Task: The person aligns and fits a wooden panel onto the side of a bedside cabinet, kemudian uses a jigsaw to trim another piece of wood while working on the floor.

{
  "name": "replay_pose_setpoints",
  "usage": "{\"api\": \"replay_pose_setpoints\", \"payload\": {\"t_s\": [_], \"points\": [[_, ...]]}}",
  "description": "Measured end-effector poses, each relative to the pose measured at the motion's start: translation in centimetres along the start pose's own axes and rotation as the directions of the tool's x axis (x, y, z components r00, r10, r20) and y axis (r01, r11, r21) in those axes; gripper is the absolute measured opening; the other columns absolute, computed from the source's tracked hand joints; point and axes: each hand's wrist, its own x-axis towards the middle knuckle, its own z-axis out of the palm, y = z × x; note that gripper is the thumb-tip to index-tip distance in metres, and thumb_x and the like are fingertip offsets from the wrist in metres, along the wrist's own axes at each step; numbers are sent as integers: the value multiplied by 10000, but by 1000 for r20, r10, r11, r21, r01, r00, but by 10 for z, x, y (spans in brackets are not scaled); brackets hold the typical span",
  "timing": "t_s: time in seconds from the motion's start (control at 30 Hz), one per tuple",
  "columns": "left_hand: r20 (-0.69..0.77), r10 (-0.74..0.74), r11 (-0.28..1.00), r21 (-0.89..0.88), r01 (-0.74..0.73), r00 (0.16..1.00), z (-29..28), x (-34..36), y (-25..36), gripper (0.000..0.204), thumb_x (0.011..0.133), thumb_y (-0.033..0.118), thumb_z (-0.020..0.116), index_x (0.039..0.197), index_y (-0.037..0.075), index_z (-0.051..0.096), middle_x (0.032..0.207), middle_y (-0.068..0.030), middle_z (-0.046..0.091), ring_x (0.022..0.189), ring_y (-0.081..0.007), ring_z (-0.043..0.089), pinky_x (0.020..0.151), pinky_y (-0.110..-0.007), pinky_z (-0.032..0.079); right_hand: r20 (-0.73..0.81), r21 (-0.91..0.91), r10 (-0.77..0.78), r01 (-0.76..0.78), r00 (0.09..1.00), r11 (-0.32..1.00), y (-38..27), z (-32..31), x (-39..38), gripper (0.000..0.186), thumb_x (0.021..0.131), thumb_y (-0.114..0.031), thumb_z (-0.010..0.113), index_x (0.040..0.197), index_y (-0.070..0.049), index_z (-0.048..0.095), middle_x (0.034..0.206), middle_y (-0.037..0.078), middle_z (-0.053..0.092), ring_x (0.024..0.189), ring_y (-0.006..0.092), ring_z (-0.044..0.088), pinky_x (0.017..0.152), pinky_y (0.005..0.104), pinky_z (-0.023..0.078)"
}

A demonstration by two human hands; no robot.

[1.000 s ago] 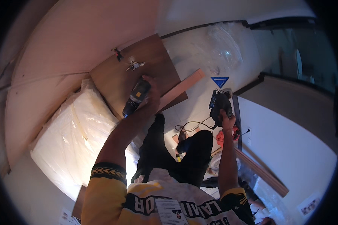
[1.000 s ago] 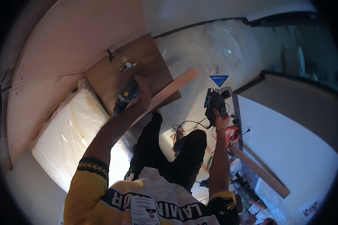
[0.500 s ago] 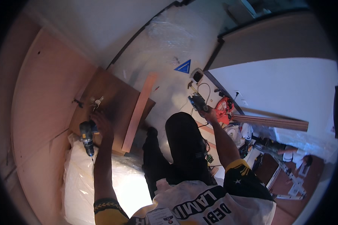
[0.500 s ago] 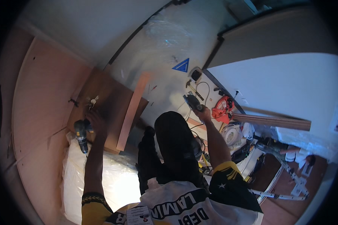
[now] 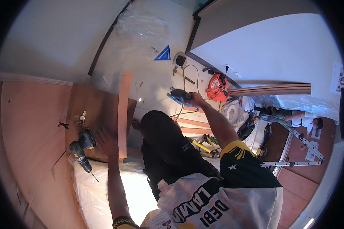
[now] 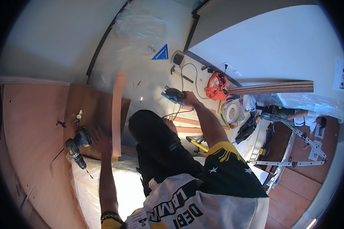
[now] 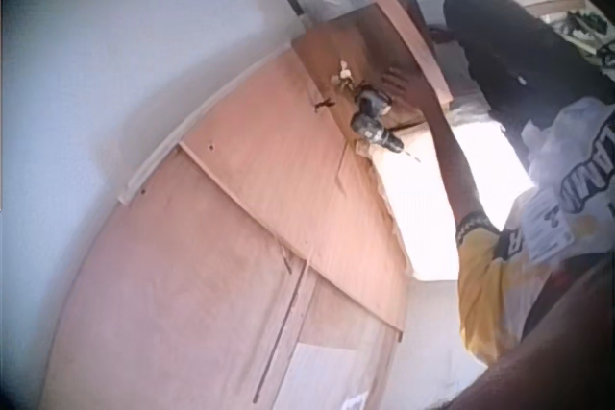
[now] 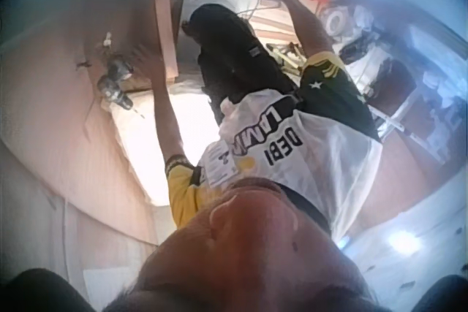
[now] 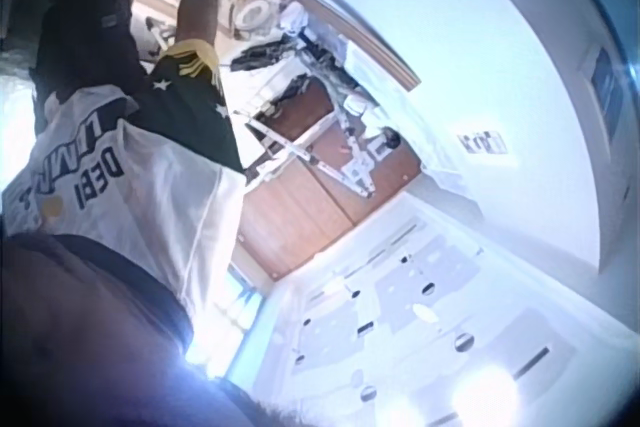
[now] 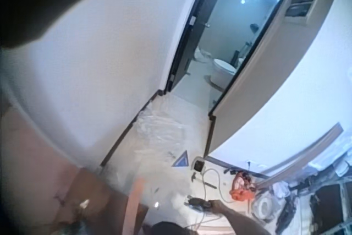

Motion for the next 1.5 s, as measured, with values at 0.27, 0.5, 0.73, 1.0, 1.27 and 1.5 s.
{"api": "replay_pose_setpoints", "payload": {"t_s": [0.27, 0.5, 0.73, 1.0, 1.27, 1.5], "points": [[-77, 13, 944, -327, -38, 997, 9, -37, 59, 736, 969, 215, 674, 1587, -24, 351, 1597, -302, 394, 1478, -505, 370, 1221, -565, 313, -173, 739, 259, -49, 950, 672, -50, 36, 33, 478, 855, -293, 847, 1221, -9, 728, 1064, 98, 764, 956, 189, 703, 875, 356, 557], [-103, 3, 928, -370, -41, 995, 19, -58, 29, 611, 1050, 256, 606, 1560, -10, 400, 1553, -314, 438, 1433, -508, 427, 1187, -573, 360, -334, 918, 148, 286, 931, 277, -146, 8, 70, 528, 867, -284, 853, 1269, 19, 696, 1153, 108, 749, 1001, 191, 696, 903, 356, 556], [-273, 66, 891, -418, -180, 960, -21, -93, 13, 449, 1056, 158, 593, 1451, -29, 490, 1423, -293, 539, 1294, -484, 555, 1080, -541, 467, -513, 348, -101, 314, 852, 883, -135, -34, 73, 542, 794, -377, 862, 1189, -36, 713, 1086, 212, 755, 1011, 334, 739, 904, 406, 570], [-245, -33, 749, -648, -138, 969, -38, -125, 32, 351, 971, -32, 625, 1320, -14, 592, 1191, -211, 619, 1000, -341, 645, 805, -425, 543, -423, 685, 237, 138, 874, 715, -84, 20, 62, 611, 800, -410, 854, 1243, -8, 730, 1134, 175, 770, 1043, 273, 727, 949, 400, 551], [-160, -253, 836, -532, 133, 954, -17, -83, 52, 663, 893, 192, 790, 1483, 81, 508, 1432, -188, 542, 1347, -406, 505, 1113, -538, 422, -296, 221, 54, 14, 954, 975, 1, 0, 29, 486, 804, -356, 841, 1144, -26, 735, 982, 158, 768, 893, 262, 731, 816, 412, 563], [75, -289, 819, -497, 287, 954, 9, -29, 67, 914, 878, 298, 810, 1640, 191, 318, 1520, -179, 458, 1389, -426, 464, 1108, -603, 425, 118, -147, -116, 132, 986, 980, 38, -48, -30, 396, 769, -292, 865, 1028, -32, 715, 880, 169, 766, 849, 340, 766, 747, 455, 589]]}}
